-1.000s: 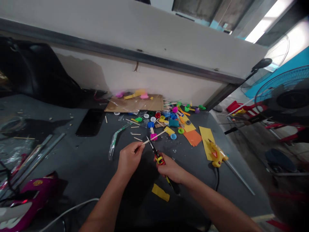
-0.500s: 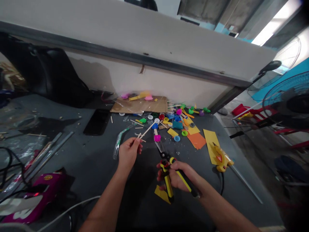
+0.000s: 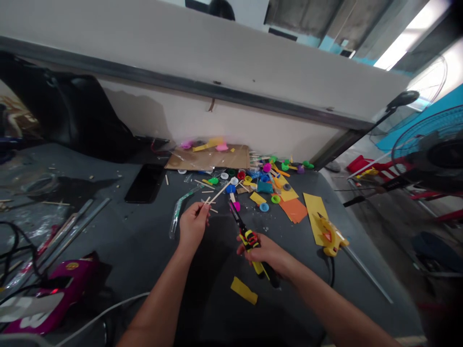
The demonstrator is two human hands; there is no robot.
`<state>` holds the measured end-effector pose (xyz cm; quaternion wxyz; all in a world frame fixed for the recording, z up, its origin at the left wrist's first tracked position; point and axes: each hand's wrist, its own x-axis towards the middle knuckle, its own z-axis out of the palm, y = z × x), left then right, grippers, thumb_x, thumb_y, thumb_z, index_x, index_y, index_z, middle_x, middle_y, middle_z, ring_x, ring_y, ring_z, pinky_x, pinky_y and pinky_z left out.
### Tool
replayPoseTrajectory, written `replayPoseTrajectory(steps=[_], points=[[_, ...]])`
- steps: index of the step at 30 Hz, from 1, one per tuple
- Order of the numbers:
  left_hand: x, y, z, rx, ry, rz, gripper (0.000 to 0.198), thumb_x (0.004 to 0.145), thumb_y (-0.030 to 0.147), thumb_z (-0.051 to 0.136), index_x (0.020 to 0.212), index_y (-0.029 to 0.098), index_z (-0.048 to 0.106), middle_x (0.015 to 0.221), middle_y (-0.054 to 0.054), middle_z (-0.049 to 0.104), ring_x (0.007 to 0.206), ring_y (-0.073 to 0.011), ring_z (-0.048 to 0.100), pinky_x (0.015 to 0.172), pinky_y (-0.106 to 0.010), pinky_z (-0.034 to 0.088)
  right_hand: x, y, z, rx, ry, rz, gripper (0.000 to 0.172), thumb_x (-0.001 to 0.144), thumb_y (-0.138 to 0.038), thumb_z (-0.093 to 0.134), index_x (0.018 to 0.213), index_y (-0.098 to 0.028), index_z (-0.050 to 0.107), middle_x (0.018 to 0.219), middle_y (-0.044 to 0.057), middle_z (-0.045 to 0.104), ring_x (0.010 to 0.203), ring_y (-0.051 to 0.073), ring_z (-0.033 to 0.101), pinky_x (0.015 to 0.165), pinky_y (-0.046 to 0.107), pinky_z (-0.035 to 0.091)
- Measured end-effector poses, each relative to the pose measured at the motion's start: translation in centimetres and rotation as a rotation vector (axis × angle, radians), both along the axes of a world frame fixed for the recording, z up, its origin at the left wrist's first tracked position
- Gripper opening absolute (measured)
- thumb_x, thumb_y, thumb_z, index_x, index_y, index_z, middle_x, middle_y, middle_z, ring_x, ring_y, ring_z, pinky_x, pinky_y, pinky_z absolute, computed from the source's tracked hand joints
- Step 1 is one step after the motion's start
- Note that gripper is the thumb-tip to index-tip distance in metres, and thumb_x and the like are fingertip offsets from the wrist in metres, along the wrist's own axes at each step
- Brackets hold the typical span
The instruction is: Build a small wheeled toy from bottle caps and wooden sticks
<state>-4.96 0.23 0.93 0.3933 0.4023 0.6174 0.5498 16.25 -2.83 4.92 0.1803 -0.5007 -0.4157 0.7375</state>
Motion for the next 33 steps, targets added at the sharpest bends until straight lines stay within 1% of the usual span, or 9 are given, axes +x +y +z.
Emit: replayPoseTrajectory(steps=[3,6,8,9,12,14,16,24,33], points=[[0.0,-0.2,0.5,0.024,0.084,0.037,0.025,0.082,0.040,0.055,0.078,0.016,0.062,0.057,0.004,0.051,0.045,-0.0090,0.049,0.044,-0.020,0.040,-1.2,0.5,0.4,0.044,0.001,0.008,0.047,0.050,-0.020,0.064,0.097,-0.018,0.058,0.081,0.000,0.062,0.069,0.013,0.053,0.065,0.026,0.041],[0.0,-0.6,1.2,0.053,0.177,0.086,0.024,0.083,0.039,0.054,0.080,0.017,0.064,0.058,0.004,0.052,0.045,-0.0091,0.049,0.044,-0.020,0.038,-2.0,0.6,1.1,-0.035,0.033,0.049,0.058,0.054,-0.022,0.062,0.111,-0.022,0.054,0.085,0.000,0.061,0.079,0.016,0.058,0.066,0.027,0.041],[-0.1,-0.8,1.5,0.075,0.222,0.116,0.025,0.084,0.039,0.053,0.083,0.017,0.065,0.059,0.004,0.054,0.046,-0.0095,0.050,0.046,-0.020,0.039,-2.4,0.7,1.2,-0.078,0.037,0.069,0.063,0.056,-0.025,0.060,0.118,-0.024,0.048,0.083,-0.001,0.061,0.074,0.016,0.060,0.062,0.027,0.041],[-0.1,-0.9,1.6,0.082,0.243,0.126,0.025,0.085,0.040,0.053,0.084,0.018,0.065,0.059,0.004,0.054,0.046,-0.0096,0.051,0.047,-0.020,0.039,-2.5,0.8,1.0,-0.072,0.025,0.065,0.062,0.057,-0.026,0.059,0.118,-0.023,0.047,0.079,-0.002,0.060,0.069,0.016,0.060,0.060,0.026,0.041],[-0.3,-1.0,1.7,0.095,0.321,0.140,0.024,0.085,0.039,0.053,0.085,0.018,0.066,0.059,0.003,0.056,0.048,-0.0101,0.052,0.049,-0.021,0.040,-2.7,1.4,-0.1,0.038,-0.080,0.044,0.048,0.054,-0.023,0.053,0.102,-0.018,0.052,0.064,-0.005,0.055,0.054,0.011,0.050,0.054,0.025,0.039],[-0.3,-0.9,1.6,0.093,0.376,0.139,0.024,0.085,0.038,0.054,0.084,0.018,0.067,0.060,0.003,0.058,0.051,-0.0109,0.053,0.052,-0.021,0.040,-2.9,1.9,-1.1,0.117,-0.148,0.064,0.041,0.051,-0.021,0.050,0.091,-0.017,0.054,0.058,-0.005,0.051,0.051,0.010,0.045,0.051,0.024,0.036],[-0.3,-0.8,1.5,0.086,0.406,0.141,0.023,0.085,0.037,0.054,0.083,0.018,0.067,0.062,0.002,0.060,0.055,-0.0122,0.055,0.054,-0.022,0.041,-3.0,2.3,-1.6,0.158,-0.176,0.095,0.038,0.050,-0.020,0.048,0.087,-0.016,0.054,0.055,-0.006,0.048,0.049,0.010,0.043,0.049,0.023,0.033],[-0.3,-0.5,0.9,0.072,0.426,0.085,0.023,0.085,0.036,0.053,0.083,0.019,0.067,0.073,-0.001,0.067,0.066,-0.0152,0.060,0.060,-0.024,0.043,-3.8,2.6,-1.3,0.126,-0.144,0.162,0.041,0.049,-0.023,0.048,0.089,-0.017,0.051,0.053,-0.008,0.046,0.047,0.009,0.041,0.048,0.024,0.035],[-0.2,-0.4,0.7,0.111,0.448,0.021,0.019,0.085,0.032,0.054,0.085,0.018,0.067,0.078,-0.002,0.068,0.070,-0.0152,0.061,0.065,-0.025,0.045,-3.9,3.0,-1.2,0.087,-0.135,0.160,0.038,0.049,-0.021,0.048,0.088,-0.017,0.051,0.049,-0.008,0.045,0.046,0.009,0.039,0.046,0.023,0.033]])
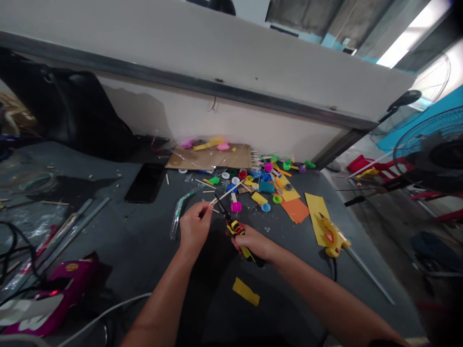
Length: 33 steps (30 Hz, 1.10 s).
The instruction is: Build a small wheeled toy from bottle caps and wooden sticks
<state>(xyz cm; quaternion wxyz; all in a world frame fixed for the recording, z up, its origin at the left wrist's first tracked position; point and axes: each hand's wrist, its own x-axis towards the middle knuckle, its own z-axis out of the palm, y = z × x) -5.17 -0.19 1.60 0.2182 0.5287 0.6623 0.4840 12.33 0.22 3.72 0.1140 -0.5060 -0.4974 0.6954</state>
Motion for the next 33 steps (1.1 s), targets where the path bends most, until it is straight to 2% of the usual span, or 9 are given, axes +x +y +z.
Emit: replayPoseTrajectory(steps=[10,18,23,33], points=[[-0.2,0.1,0.0,0.018,0.066,-0.032,0.019,0.086,0.031,0.052,0.085,0.019,0.067,0.078,-0.002,0.068,0.071,-0.0155,0.061,0.067,-0.025,0.045,0.5,0.1,-0.2,-0.031,0.062,-0.016,0.032,0.050,-0.020,0.048,0.082,-0.019,0.048,0.050,-0.009,0.044,0.043,0.008,0.037,0.044,0.021,0.032],[0.0,-0.1,0.1,0.033,0.120,-0.084,0.018,0.086,0.030,0.051,0.085,0.020,0.066,0.082,-0.003,0.069,0.074,-0.0159,0.062,0.067,-0.025,0.044,0.5,-0.8,-0.1,-0.088,0.086,-0.052,0.030,0.046,-0.019,0.046,0.076,-0.021,0.042,0.048,-0.011,0.041,0.039,0.006,0.034,0.041,0.020,0.028],[0.2,-0.2,0.1,0.007,0.144,-0.087,0.018,0.086,0.028,0.051,0.082,0.018,0.066,0.076,-0.003,0.068,0.071,-0.0160,0.062,0.064,-0.025,0.042,0.3,-1.3,-0.4,-0.109,0.058,-0.078,0.030,0.046,-0.017,0.044,0.075,-0.022,0.039,0.045,-0.012,0.038,0.036,0.005,0.030,0.039,0.020,0.024],[0.5,0.0,-0.4,-0.080,0.143,-0.078,0.020,0.085,0.030,0.051,0.079,0.019,0.066,0.072,-0.002,0.067,0.065,-0.0156,0.061,0.059,-0.024,0.040,0.1,-1.4,-0.6,-0.105,-0.025,-0.070,0.030,0.045,-0.018,0.043,0.074,-0.022,0.039,0.041,-0.012,0.035,0.034,0.007,0.032,0.038,0.021,0.029]])
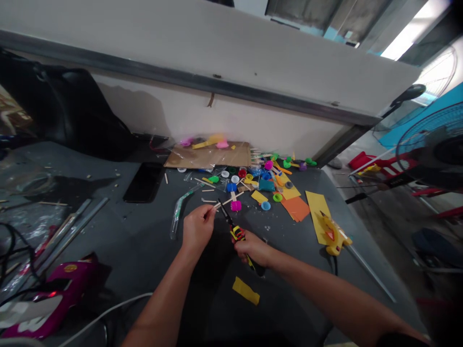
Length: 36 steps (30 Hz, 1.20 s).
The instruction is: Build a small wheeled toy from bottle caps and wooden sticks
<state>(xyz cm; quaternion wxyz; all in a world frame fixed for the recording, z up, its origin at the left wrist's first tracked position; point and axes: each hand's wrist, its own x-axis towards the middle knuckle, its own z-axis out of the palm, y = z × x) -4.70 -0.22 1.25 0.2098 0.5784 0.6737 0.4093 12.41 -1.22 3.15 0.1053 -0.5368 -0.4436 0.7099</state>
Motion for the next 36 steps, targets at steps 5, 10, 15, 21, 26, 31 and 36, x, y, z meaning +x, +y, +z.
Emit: replayPoseTrajectory(steps=[5,10,15,21,26,31,36], points=[[0.0,0.1,-0.2,0.006,-0.025,0.016,0.019,0.085,0.031,0.051,0.080,0.020,0.066,0.071,-0.001,0.067,0.063,-0.0152,0.060,0.057,-0.023,0.039,0.0,0.1,-0.1,-0.011,0.000,-0.008,0.027,0.047,-0.018,0.044,0.074,-0.022,0.040,0.042,-0.012,0.034,0.035,0.006,0.030,0.038,0.020,0.028],[0.2,0.0,-0.2,0.002,0.004,0.028,0.025,0.088,0.036,0.047,0.076,0.019,0.062,0.062,0.001,0.060,0.056,-0.0138,0.054,0.055,-0.023,0.035,0.0,0.1,-0.2,-0.050,0.060,-0.015,0.026,0.048,-0.019,0.047,0.073,-0.022,0.040,0.039,-0.012,0.036,0.035,0.007,0.032,0.038,0.020,0.029],[0.4,-0.1,0.0,0.035,0.031,0.064,0.027,0.089,0.035,0.045,0.073,0.019,0.059,0.062,0.001,0.058,0.055,-0.0132,0.051,0.055,-0.023,0.033,0.0,-0.1,-0.1,-0.085,0.117,-0.054,0.029,0.048,-0.021,0.049,0.077,-0.021,0.042,0.044,-0.012,0.038,0.036,0.006,0.034,0.039,0.019,0.030],[0.3,0.0,0.1,0.028,0.001,0.060,0.028,0.089,0.036,0.045,0.070,0.020,0.057,0.057,0.003,0.054,0.052,-0.0122,0.047,0.053,-0.023,0.030,-0.1,-0.1,0.2,-0.131,0.153,-0.052,0.030,0.049,-0.022,0.050,0.078,-0.020,0.044,0.051,-0.011,0.042,0.039,0.005,0.037,0.042,0.020,0.032],[0.2,0.0,0.2,0.000,-0.059,0.073,0.035,0.089,0.037,0.042,0.062,0.020,0.055,0.051,0.004,0.048,0.048,-0.0114,0.041,0.051,-0.024,0.028,-0.1,0.0,0.5,-0.148,0.177,-0.050,0.030,0.050,-0.020,0.051,0.080,-0.020,0.045,0.052,-0.010,0.044,0.040,0.005,0.038,0.044,0.020,0.032],[0.1,0.1,0.3,-0.034,-0.085,0.063,0.035,0.088,0.039,0.044,0.061,0.019,0.055,0.048,0.005,0.043,0.048,-0.0108,0.039,0.050,-0.024,0.026,0.0,-0.2,0.8,-0.173,0.207,-0.063,0.031,0.049,-0.020,0.053,0.079,-0.019,0.045,0.054,-0.010,0.044,0.041,0.004,0.038,0.044,0.020,0.032],[-0.1,0.2,0.4,-0.016,-0.098,0.043,0.037,0.087,0.040,0.045,0.058,0.018,0.052,0.049,0.006,0.039,0.050,-0.0102,0.037,0.051,-0.024,0.025,0.1,-0.2,0.9,-0.182,0.220,-0.065,0.031,0.050,-0.021,0.054,0.080,-0.019,0.046,0.054,-0.009,0.044,0.043,0.005,0.039,0.045,0.020,0.033]])
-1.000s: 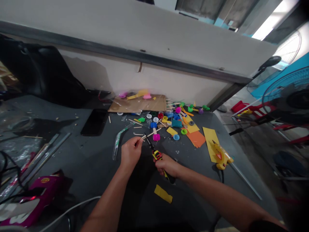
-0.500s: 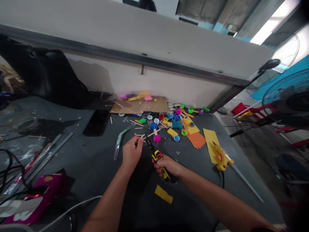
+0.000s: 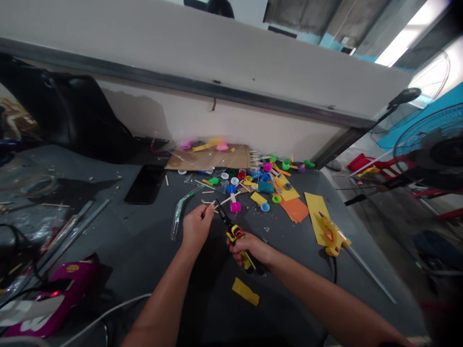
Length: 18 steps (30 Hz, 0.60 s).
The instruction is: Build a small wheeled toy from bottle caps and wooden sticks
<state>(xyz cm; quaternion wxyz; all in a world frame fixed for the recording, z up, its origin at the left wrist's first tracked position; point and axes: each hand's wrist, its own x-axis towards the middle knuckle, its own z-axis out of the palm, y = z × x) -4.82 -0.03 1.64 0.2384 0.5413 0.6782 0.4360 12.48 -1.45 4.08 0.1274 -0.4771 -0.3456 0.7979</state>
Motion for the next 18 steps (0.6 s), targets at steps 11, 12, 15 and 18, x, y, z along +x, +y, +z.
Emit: replayPoseTrajectory(steps=[11,12,15,18], points=[[0.2,-0.1,0.0,0.038,-0.036,0.034,0.037,0.090,0.038,0.042,0.060,0.018,0.051,0.050,0.005,0.041,0.050,-0.0103,0.040,0.052,-0.023,0.028,-0.5,-0.2,-0.2,-0.001,-0.061,0.000,0.032,0.047,-0.023,0.053,0.078,-0.020,0.044,0.046,-0.012,0.039,0.039,0.004,0.035,0.042,0.020,0.030],[0.3,-0.1,-0.1,0.050,-0.015,0.046,0.038,0.091,0.038,0.040,0.060,0.018,0.050,0.051,0.005,0.043,0.051,-0.0105,0.041,0.053,-0.023,0.028,-0.5,-0.2,-0.2,0.001,-0.059,-0.006,0.032,0.047,-0.023,0.053,0.078,-0.020,0.044,0.046,-0.012,0.039,0.039,0.004,0.035,0.042,0.019,0.030],[0.5,-0.2,-0.4,0.072,0.070,0.076,0.037,0.093,0.037,0.038,0.061,0.019,0.046,0.054,0.003,0.045,0.051,-0.0110,0.041,0.053,-0.024,0.026,-0.9,-0.7,-0.2,0.005,-0.052,-0.029,0.032,0.046,-0.022,0.051,0.077,-0.020,0.043,0.048,-0.012,0.040,0.039,0.004,0.034,0.041,0.019,0.028],[0.7,-0.2,-0.7,0.080,0.125,0.082,0.036,0.094,0.035,0.037,0.062,0.019,0.044,0.055,0.003,0.045,0.050,-0.0112,0.038,0.052,-0.025,0.024,-1.4,-1.2,-0.4,0.015,-0.042,-0.064,0.033,0.045,-0.021,0.050,0.077,-0.021,0.041,0.049,-0.012,0.040,0.039,0.003,0.032,0.041,0.019,0.027]])
